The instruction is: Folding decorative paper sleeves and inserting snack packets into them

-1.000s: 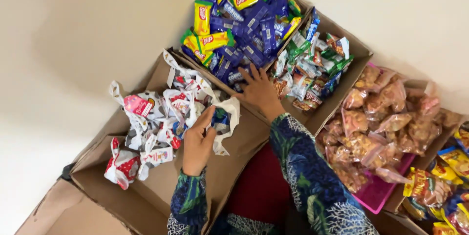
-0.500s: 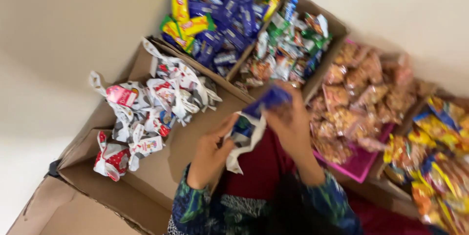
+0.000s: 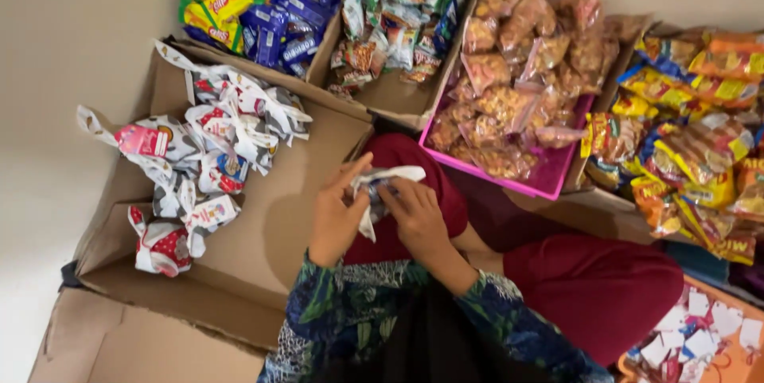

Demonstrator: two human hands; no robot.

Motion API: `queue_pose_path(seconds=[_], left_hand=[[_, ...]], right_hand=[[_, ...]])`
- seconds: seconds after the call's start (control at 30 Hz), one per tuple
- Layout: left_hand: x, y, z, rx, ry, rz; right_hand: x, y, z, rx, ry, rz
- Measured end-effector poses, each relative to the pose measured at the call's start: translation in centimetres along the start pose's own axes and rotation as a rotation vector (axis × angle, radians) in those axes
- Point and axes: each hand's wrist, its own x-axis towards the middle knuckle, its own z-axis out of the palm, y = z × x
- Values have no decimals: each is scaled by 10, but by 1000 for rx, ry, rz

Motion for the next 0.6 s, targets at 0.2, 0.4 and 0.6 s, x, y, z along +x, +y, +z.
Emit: queue_pose_path(seconds=[0.2, 0.4, 0.6], left_hand=[[-27, 27, -17, -84, 193, 137], [-102, -91, -7, 347, 250, 45], [-41, -44, 8, 237, 81, 179]], right_hand=[[0, 2, 2, -81, -133, -44], [5, -8, -11, 14, -90, -5], [-2, 0, -4, 97, -175, -5]])
